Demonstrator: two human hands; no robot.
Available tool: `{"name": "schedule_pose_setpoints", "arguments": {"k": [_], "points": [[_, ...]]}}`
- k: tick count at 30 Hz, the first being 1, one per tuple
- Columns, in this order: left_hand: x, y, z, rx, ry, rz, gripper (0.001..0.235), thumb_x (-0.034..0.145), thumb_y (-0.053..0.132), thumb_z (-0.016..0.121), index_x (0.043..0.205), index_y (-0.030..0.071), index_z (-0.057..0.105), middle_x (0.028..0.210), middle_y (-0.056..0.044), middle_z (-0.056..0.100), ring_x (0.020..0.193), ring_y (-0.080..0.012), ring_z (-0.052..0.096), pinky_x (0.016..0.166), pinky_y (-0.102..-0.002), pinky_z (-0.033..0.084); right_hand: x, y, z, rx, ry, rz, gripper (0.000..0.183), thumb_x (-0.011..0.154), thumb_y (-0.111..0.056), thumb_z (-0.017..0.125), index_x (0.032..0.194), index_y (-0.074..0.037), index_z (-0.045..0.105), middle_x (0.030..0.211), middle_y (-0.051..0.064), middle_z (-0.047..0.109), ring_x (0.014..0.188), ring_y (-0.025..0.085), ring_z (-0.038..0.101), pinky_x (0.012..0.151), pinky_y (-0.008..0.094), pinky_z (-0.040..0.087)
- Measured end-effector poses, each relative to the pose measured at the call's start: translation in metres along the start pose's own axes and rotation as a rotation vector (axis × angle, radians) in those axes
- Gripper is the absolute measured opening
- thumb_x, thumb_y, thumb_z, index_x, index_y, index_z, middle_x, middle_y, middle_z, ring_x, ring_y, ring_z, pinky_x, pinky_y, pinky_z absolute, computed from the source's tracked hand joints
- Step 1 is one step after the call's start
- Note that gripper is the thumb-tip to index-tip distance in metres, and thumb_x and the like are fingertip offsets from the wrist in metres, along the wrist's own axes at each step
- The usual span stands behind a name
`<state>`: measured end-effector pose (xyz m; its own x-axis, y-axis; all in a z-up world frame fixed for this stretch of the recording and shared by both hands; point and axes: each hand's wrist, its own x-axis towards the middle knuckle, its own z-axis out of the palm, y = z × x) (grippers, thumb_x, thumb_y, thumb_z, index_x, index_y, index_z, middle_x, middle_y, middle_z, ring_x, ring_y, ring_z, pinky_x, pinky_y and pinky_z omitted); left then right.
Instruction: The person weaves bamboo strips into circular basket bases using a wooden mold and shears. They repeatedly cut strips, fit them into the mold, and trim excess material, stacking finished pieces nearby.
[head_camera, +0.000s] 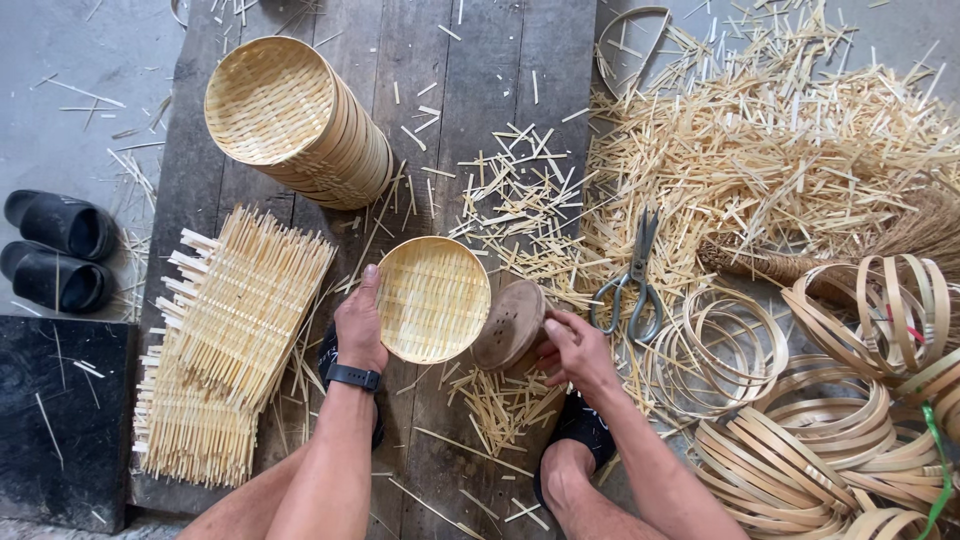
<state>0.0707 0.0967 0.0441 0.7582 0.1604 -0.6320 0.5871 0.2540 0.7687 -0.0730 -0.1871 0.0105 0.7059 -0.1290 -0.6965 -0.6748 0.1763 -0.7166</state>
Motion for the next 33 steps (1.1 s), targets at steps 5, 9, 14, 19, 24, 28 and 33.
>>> {"name": "schedule_pose_setpoints", "arguments": {"k": [5,9,14,19,24,28,33], "points": [[0.002,0.0,-0.002,0.021,0.001,0.036,0.049,0.096,0.037,0.068,0.118,-0.007,0.067,0.112,-0.013,0.074,0.098,-0.0191,0.069,0.087,-0.032,0.057,0.005,-0.018,0.015,-0.56,0.121,-0.207,0.058,0.093,-0.041,0.081,0.127,0.002,0.061,0.103,0.019,0.076,0.093,0.027,0.075,0.079,0.034,0.056],[0.006,-0.017,-0.002,0.061,-0.033,0.04,0.04,0.097,0.034,0.068,0.116,-0.002,0.07,0.11,-0.012,0.074,0.094,-0.0169,0.069,0.082,-0.032,0.058,0.005,-0.004,0.017,-0.011,-0.062,0.036,0.044,0.091,-0.026,0.065,0.127,-0.001,0.061,0.106,0.018,0.074,0.089,0.029,0.077,0.076,0.04,0.063],[0.015,-0.056,0.016,0.297,-0.059,0.048,0.029,0.095,0.031,0.073,0.107,0.004,0.076,0.101,-0.009,0.076,0.087,-0.0153,0.068,0.077,-0.031,0.06,0.0,0.046,0.018,0.144,-0.084,-0.077,0.039,0.097,-0.028,0.061,0.129,-0.006,0.059,0.112,0.013,0.075,0.095,0.018,0.072,0.086,0.032,0.062],[0.013,-0.079,0.042,0.403,-0.132,0.109,0.036,0.091,0.034,0.076,0.113,0.005,0.079,0.099,-0.008,0.077,0.089,-0.0182,0.065,0.079,-0.033,0.054,-0.015,0.094,-0.008,-0.167,0.322,-0.228,0.037,0.103,-0.032,0.052,0.124,-0.006,0.068,0.09,0.011,0.076,0.081,0.019,0.072,0.073,0.031,0.058],[-0.035,-0.085,0.059,1.238,-0.088,1.024,0.051,0.091,0.04,0.076,0.127,0.006,0.065,0.128,-0.018,0.064,0.124,-0.0323,0.053,0.104,-0.05,0.045,-0.031,0.119,-0.005,-0.354,0.479,-0.26,0.026,0.1,-0.026,0.055,0.109,-0.01,0.073,0.082,0.01,0.075,0.071,0.025,0.072,0.063,0.038,0.056],[-0.094,-0.107,0.063,1.402,-0.482,1.322,0.056,0.081,0.044,0.068,0.121,0.004,0.064,0.139,-0.022,0.058,0.137,-0.0369,0.047,0.117,-0.056,0.03,-0.032,0.117,0.0,-0.446,0.543,-0.394,0.018,0.098,-0.022,0.061,0.1,-0.008,0.071,0.087,0.013,0.074,0.075,0.029,0.073,0.068,0.039,0.056],[-0.086,-0.094,0.049,1.491,-0.673,1.321,0.043,0.088,0.002,0.065,0.13,0.001,0.065,0.142,-0.016,0.063,0.137,-0.0316,0.053,0.12,-0.049,0.036,-0.033,0.114,-0.003,-0.432,0.56,-0.46,0.016,0.095,-0.021,0.063,0.099,-0.008,0.072,0.087,0.014,0.074,0.077,0.03,0.073,0.068,0.039,0.056]]}}
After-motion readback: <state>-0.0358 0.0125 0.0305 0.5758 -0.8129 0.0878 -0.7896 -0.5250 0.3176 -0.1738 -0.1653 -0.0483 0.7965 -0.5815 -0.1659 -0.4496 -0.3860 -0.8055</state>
